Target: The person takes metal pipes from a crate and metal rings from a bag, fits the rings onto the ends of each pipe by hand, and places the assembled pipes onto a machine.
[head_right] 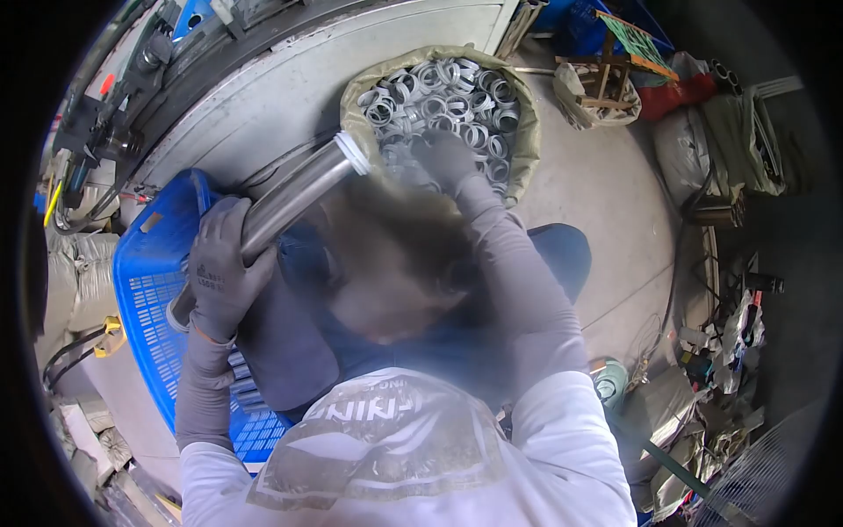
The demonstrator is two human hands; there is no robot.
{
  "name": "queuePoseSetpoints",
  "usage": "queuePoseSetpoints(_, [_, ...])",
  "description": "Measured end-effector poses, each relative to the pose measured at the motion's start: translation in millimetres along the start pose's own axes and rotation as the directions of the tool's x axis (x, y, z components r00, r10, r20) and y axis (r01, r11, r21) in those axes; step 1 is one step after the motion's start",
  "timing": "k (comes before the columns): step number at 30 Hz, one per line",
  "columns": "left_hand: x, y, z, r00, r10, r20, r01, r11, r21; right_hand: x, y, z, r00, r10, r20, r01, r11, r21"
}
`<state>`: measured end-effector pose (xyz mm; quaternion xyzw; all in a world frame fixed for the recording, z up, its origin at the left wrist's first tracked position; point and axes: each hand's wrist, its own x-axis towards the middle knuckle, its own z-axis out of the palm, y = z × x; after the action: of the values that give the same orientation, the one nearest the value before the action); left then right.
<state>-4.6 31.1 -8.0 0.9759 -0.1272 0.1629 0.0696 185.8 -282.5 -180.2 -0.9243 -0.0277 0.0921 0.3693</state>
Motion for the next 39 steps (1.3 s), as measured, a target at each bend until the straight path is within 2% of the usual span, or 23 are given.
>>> queuePoseSetpoints(1, [-1, 1, 0, 1.000, -0.001, 0.030, 0.000, 1.000, 0.028, -9, -29, -5, 0.989, 0.053, 0.142, -0.025, 0.981, -0.193])
queuePoseSetpoints(3, [-3, -3, 0, 0.999, -0.018, 0.036, 0.017, 1.000, 0.017, -9, -31, 22, 0.988, -0.092, 0.124, 0.113, 0.978, -0.173])
queuePoseSetpoints(4, [-3, -4, -2, 0.999, -0.017, 0.038, 0.016, 1.000, 0.011, -15, -44, 22, 0.966, -0.130, 0.222, 0.177, 0.963, -0.204])
queuePoseSetpoints(5, [-4, -4, -3, 0.999, -0.011, 0.042, 0.011, 1.000, 0.002, -14, -44, 32, 0.966, -0.127, 0.226, 0.173, 0.965, -0.198])
queuePoseSetpoints(7, [-5, -4, -1, 0.999, -0.014, 0.043, 0.014, 1.000, 0.004, 2, -34, 55, 0.917, -0.254, 0.307, 0.344, 0.894, -0.288])
queuePoseSetpoints(8, [-5, -3, 0, 0.999, -0.020, 0.039, 0.020, 1.000, 0.006, 14, -32, 65, 0.890, -0.211, 0.405, 0.379, 0.835, -0.398])
queuePoseSetpoints(9, [-4, -2, 0, 0.999, -0.018, 0.036, 0.018, 1.000, 0.006, 14, -30, 71, 0.891, -0.211, 0.402, 0.378, 0.835, -0.400])
queuePoseSetpoints(11, [-3, 1, 0, 0.999, -0.028, 0.043, 0.028, 1.000, -0.002, 11, -23, 82, 0.874, -0.407, 0.266, 0.484, 0.773, -0.410])
queuePoseSetpoints(12, [-3, 2, 1, 0.999, -0.029, 0.040, 0.029, 1.000, -0.002, 27, 3, 103, 0.814, -0.536, 0.224, 0.579, 0.721, -0.381])
queuePoseSetpoints(13, [-2, 3, 2, 0.999, -0.021, 0.039, 0.021, 1.000, 0.005, 16, -16, 82, 0.814, -0.537, 0.223, 0.579, 0.721, -0.381])
queuePoseSetpoints(15, [0, 3, 0, 1.000, -0.019, 0.023, 0.019, 1.000, 0.018, -3, -49, 33, 0.840, -0.340, 0.423, 0.499, 0.792, -0.353])
queuePoseSetpoints(16, [0, 4, -3, 0.998, -0.042, 0.044, 0.042, 0.999, 0.003, -9, -52, 30, 0.866, -0.375, 0.330, 0.473, 0.830, -0.296])
queuePoseSetpoints(17, [-1, 4, -5, 0.996, -0.063, 0.069, 0.064, 0.998, -0.013, -14, -47, 13, 0.886, -0.221, 0.407, 0.303, 0.941, -0.149])
queuePoseSetpoints(18, [-4, 4, -4, 0.995, -0.069, 0.065, 0.070, 0.997, -0.014, -26, -46, -4, 0.849, -0.282, 0.448, 0.445, 0.838, -0.316])
queuePoseSetpoints(20, [-8, 1, -2, 0.994, -0.090, 0.055, 0.090, 0.996, -0.004, -35, -41, -17, 0.805, -0.322, 0.498, 0.561, 0.685, -0.465])
queuePoseSetpoints(23, [-10, 0, -3, 0.997, -0.070, 0.041, 0.070, 0.997, -0.013, -24, -31, -17, 0.866, -0.157, 0.475, 0.423, 0.738, -0.526])
queuePoseSetpoints(25, [-11, 0, -3, 0.996, -0.072, 0.058, 0.073, 0.997, -0.015, 3, 8, 1, 0.920, -0.012, 0.392, 0.256, 0.775, -0.578])
queuePoseSetpoints(27, [-11, -2, -8, 0.995, -0.078, 0.065, 0.079, 0.997, -0.013, 10, 27, -4, 0.924, -0.098, 0.371, 0.306, 0.771, -0.559])
queuePoseSetpoints(30, [-11, -2, -15, 0.997, 0.036, 0.071, -0.038, 0.999, 0.035, 11, 36, -19, 0.972, -0.031, 0.233, 0.143, 0.864, -0.482])
queuePoseSetpoints(32, [-9, -1, -24, 0.954, -0.017, 0.300, 0.010, 1.000, 0.025, 12, 44, -32, 0.984, -0.008, 0.176, 0.093, 0.873, -0.479])
queuePoseSetpoints(33, [-7, -3, -25, 0.954, -0.017, 0.298, 0.009, 1.000, 0.029, 14, 49, -38, 0.992, 0.012, 0.126, 0.049, 0.880, -0.473])
queuePoseSetpoints(37, [15, -8, -30, 0.949, -0.023, 0.315, 0.026, 1.000, -0.006, -17, 16, -81, 0.999, 0.014, 0.032, -0.005, 0.960, -0.280])
queuePoseSetpoints(39, [38, -16, -35, 0.960, -0.056, 0.275, 0.061, 0.998, -0.009, -36, -3, -94, 0.999, 0.037, 0.025, -0.037, 0.999, -0.004])
